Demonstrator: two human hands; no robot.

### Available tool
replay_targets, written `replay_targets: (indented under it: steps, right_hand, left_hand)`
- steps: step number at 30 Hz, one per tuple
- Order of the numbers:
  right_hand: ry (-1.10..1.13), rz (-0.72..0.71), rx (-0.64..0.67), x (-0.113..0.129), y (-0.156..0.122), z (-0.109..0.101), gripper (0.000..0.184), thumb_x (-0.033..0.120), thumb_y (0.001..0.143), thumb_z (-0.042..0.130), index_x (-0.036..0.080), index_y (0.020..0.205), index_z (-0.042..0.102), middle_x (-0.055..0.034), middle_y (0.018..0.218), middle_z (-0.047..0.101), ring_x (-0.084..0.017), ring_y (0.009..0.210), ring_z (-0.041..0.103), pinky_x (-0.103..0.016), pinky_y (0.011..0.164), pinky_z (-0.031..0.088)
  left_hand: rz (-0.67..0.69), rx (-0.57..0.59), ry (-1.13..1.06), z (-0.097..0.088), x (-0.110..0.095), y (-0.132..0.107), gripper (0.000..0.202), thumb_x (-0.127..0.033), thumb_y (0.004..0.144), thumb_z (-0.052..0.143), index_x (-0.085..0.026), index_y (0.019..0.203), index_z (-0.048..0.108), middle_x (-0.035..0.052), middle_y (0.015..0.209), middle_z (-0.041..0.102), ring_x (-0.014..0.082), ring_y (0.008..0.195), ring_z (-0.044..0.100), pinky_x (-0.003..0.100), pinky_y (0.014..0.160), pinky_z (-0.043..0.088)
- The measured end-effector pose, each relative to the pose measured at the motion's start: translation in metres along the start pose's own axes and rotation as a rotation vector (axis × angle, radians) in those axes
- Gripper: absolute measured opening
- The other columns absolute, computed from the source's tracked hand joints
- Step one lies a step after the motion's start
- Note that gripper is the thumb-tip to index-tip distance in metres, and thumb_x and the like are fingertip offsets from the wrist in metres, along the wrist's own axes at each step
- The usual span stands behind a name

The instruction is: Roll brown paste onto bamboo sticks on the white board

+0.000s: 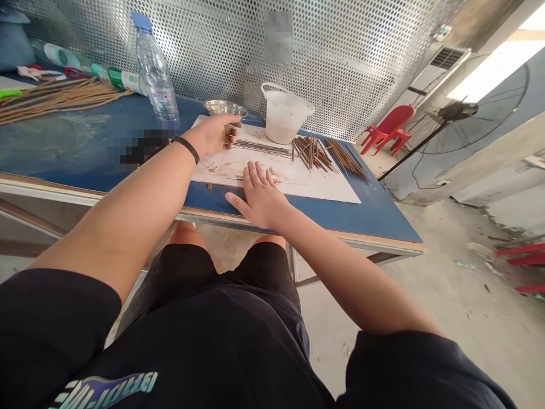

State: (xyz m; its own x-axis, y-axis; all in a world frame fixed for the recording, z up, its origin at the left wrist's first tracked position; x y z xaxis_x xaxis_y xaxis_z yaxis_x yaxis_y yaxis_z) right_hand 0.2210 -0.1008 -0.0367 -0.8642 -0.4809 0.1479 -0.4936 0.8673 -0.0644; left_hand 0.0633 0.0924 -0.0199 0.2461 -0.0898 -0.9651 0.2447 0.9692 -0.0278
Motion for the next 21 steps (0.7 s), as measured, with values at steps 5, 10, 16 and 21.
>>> replay_targets:
  steps: [5,10,16,21]
  right_hand:
    - [0.033,0.043,0.023,0.005,0.009,0.007,0.127,0.090,0.099,-0.002,-0.009,0.178,0.014,-0.0272,0.189,0.005,-0.045,0.177,-0.002,-0.064,0.143,0.007]
    - [-0.049,0.086,0.053,-0.010,0.059,-0.002,0.111,0.075,0.107,0.005,-0.010,0.177,0.015,-0.0291,0.189,0.007,-0.046,0.177,0.002,-0.066,0.141,0.010]
    - [-0.047,0.056,0.042,-0.016,0.070,-0.004,0.113,0.078,0.107,0.003,-0.010,0.178,0.013,-0.0281,0.189,0.006,-0.042,0.177,0.000,-0.061,0.142,0.009]
    - [0.013,-0.039,0.020,-0.006,0.015,0.003,0.125,0.089,0.100,-0.001,-0.007,0.178,0.017,-0.0279,0.188,0.010,-0.046,0.176,0.004,-0.066,0.142,0.006]
  left_hand:
    - [-0.013,0.014,0.024,0.003,-0.002,-0.006,0.029,-0.035,0.104,0.073,-0.020,0.080,0.066,-0.0011,0.061,0.057,0.0109,0.049,0.048,0.024,0.048,0.039]
    - [-0.027,0.027,0.024,0.002,-0.001,-0.005,0.024,-0.034,0.103,0.075,-0.022,0.083,0.066,-0.0005,0.062,0.058,0.0125,0.049,0.050,0.025,0.048,0.039]
    - [-0.017,0.002,0.072,-0.002,0.002,0.000,0.026,-0.036,0.096,0.080,-0.021,0.081,0.065,0.0004,0.066,0.059,0.0132,0.051,0.052,0.030,0.055,0.041]
    - [0.000,0.026,0.080,-0.002,0.004,0.005,0.027,-0.038,0.094,0.081,-0.021,0.079,0.066,0.0011,0.068,0.061,0.0137,0.050,0.052,0.033,0.058,0.042]
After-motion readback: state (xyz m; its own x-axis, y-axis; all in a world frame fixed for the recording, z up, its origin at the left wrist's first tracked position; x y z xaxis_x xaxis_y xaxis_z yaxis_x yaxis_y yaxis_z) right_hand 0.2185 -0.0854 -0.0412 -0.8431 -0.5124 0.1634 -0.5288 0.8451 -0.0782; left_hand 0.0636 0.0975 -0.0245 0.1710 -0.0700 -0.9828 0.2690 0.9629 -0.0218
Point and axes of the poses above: each hand's wrist, its own y-axis towards the middle knuckle, its own z-axis out of the palm, x = y × z, the point moved 4 cm from there along y, towards the middle knuckle
